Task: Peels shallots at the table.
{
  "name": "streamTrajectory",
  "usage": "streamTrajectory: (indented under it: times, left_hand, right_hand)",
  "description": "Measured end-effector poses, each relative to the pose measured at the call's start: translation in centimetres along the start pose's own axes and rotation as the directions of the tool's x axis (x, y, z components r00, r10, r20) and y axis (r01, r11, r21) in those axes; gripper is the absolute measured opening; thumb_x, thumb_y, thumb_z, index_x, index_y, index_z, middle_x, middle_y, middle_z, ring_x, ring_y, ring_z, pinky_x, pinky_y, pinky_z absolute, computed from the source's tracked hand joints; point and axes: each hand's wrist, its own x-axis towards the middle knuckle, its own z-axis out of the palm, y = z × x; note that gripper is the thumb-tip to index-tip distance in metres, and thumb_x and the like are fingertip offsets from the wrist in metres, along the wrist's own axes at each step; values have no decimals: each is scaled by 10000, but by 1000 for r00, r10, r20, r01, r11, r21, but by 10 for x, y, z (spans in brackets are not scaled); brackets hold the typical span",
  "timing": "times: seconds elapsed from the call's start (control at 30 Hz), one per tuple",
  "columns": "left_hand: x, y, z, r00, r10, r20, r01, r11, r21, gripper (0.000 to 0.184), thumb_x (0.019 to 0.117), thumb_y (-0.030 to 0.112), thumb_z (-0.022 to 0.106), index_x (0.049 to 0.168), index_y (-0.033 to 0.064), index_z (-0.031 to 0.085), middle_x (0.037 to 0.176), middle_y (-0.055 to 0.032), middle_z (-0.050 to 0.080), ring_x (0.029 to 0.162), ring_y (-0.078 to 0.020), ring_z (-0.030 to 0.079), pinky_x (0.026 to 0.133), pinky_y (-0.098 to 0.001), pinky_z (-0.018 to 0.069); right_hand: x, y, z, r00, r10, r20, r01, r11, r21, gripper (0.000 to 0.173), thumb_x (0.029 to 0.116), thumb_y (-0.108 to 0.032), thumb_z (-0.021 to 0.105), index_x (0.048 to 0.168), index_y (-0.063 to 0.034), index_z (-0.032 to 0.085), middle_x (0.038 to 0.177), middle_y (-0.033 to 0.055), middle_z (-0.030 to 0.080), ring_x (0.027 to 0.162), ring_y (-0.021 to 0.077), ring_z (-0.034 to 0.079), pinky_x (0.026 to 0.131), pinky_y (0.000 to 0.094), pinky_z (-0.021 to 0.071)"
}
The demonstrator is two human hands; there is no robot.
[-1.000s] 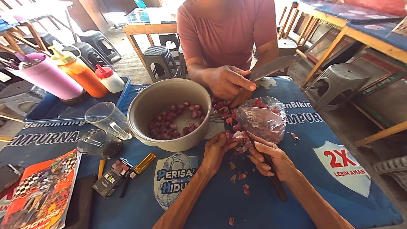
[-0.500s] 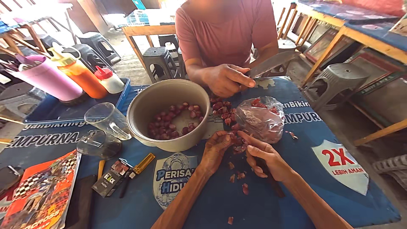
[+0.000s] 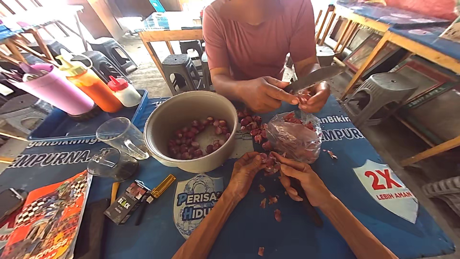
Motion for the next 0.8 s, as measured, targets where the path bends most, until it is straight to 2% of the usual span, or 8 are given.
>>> streamTrajectory:
  times: [0.13,0.17,0.27,0.4,0.5,0.63,0.7,0.8]
  left_hand:
    - [0,2,0,1000,8,3,-8,1000,-9,266,1040,-1,469,1269,-83,577,1055,-103,700,939,-164,705,922,-326,579]
    - [0,2,0,1000,6,-1,-6,1000,-7,271,1043,2,466,1272,-86,580,1061,-106,699,942,-166,705,924,-327,579]
    - [0,3,1,1000,1,-20,0,1000,15,241,1049,17,462,1222,-73,605,1066,-106,701,952,-168,705,915,-323,582]
    - [0,3,0,1000,1,-28,-1,1000,8,215,1053,35,463,1167,-61,618,1079,-123,709,933,-162,707,876,-297,584]
    - [-1,4,0,1000,-4,-30,5,1000,20,205,1057,52,469,1149,-48,624,1062,-122,721,890,-138,705,826,-268,581]
    - [-2,7,-3,1000,10,-20,-9,999,40,167,1044,52,493,1091,-20,637,1000,-100,727,859,-124,702,798,-256,580]
    - [-2,7,-3,998,55,0,-55,994,99,144,1023,48,528,1075,-17,645,982,-90,730,843,-125,703,780,-263,586]
    - [-8,10,3,970,226,92,-244,906,345,196,966,61,636,1113,-69,640,946,-86,724,785,-132,697,730,-296,600]
  right_hand:
    - [-3,-3,-3,997,-49,56,43,993,112,507,1044,-154,393,1542,-62,428,630,-36,552,411,48,498,361,188,440]
    - [-3,-3,-3,997,-62,50,56,992,112,502,1046,-150,394,1538,-59,435,626,-32,552,410,51,498,363,190,441]
    - [-1,-3,-2,997,-75,-28,75,997,23,485,1061,-128,374,1534,-41,430,636,-27,544,415,58,496,366,196,448]
    - [2,-2,3,982,-63,-179,32,985,-171,454,1077,-119,425,1519,-16,436,671,-9,573,422,73,501,369,214,453]
    - [5,1,2,979,-77,-191,23,963,-270,455,1078,-130,456,1517,-11,437,720,3,600,439,76,513,382,214,460]
    - [7,2,4,982,-92,-167,36,949,-312,450,1077,-147,473,1508,-18,457,751,5,614,451,74,521,395,213,468]
    - [7,5,3,981,-93,-172,31,943,-331,449,1077,-156,480,1505,-22,463,762,11,619,459,78,529,401,217,473]
    - [11,11,1,980,-90,-180,14,923,-385,467,1060,-153,511,1511,-42,469,793,28,638,479,84,544,411,225,476]
